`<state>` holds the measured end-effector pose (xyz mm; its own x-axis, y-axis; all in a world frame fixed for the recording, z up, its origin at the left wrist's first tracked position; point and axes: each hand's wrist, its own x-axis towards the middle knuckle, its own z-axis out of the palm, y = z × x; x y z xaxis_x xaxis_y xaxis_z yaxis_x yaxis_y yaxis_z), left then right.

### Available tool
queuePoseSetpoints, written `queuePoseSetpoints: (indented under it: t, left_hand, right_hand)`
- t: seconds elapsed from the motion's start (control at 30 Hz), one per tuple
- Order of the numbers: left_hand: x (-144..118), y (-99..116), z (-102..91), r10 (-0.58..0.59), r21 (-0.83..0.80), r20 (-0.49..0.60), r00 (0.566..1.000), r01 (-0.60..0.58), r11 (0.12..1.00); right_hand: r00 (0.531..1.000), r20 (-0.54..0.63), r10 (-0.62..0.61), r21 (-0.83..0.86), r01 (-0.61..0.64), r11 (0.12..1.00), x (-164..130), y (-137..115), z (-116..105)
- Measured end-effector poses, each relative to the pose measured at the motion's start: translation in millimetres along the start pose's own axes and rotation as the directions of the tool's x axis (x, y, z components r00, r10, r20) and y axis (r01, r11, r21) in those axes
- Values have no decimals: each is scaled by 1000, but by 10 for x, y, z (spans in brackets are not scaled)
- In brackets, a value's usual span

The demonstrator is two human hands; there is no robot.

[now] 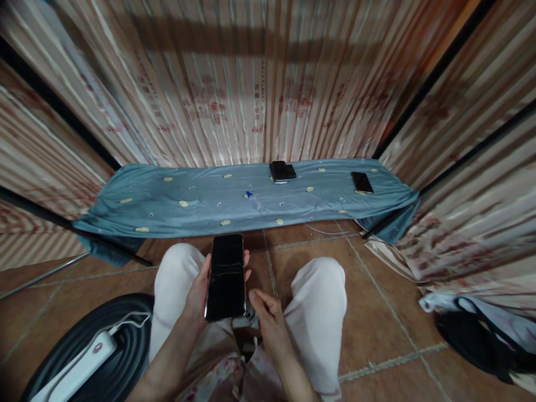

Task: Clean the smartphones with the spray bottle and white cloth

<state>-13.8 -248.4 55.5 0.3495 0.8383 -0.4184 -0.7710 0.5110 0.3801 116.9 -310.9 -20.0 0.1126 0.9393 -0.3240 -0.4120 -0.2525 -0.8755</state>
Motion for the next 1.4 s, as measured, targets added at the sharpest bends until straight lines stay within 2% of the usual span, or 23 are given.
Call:
queuePoseSetpoints:
  t: [0.07, 0.2, 0.3, 0.4, 0.47, 0.67, 0.87, 1.03, 1.13, 1.4]
  left_hand:
    - [7, -43, -42, -39, 11, 15, 999, 39, 999]
    - [-9, -133, -106, -174, 30, 17, 985, 173, 984]
    - [-69, -194, -123, -279, 53, 35, 960, 277, 960]
    - [-130, -247, -99, -358, 90, 28, 933, 354, 931]
    - [-154, -276, -66, -367, 92, 21, 930, 364, 927]
    - [-231, -307, -19, -344, 45, 15, 939, 343, 938]
    - [-407, -335, -142, -398, -13, -21, 917, 398, 917]
    - [-503, -430, -217, -425, 1, 33, 904, 426, 905]
    - [-511, -456, -229, -419, 8, 28, 908, 418, 908]
    - [-497, -409, -78, -402, 62, -43, 914, 405, 912]
  right_hand:
    - [999, -14, -42, -37, 41, 998, 82, -80, -30]
    - [993, 59, -98, -58, 101, 993, 304, -364, -49]
    - [999, 50, 14, 28, -15, 999, 418, -558, -25]
    - [976, 127, 178, 79, -188, 979, 453, -674, 6]
    - [964, 150, 220, 70, -232, 970, 453, -715, 21]
    - [984, 47, 172, 46, -175, 984, 446, -743, 30]
    - [992, 101, 76, 139, -90, 986, 421, -676, -4]
    - [985, 144, 98, 92, -111, 989, 396, -650, -27]
    - [985, 138, 99, 97, -112, 989, 395, -659, -38]
    - [990, 116, 81, 82, -91, 993, 424, -758, -44]
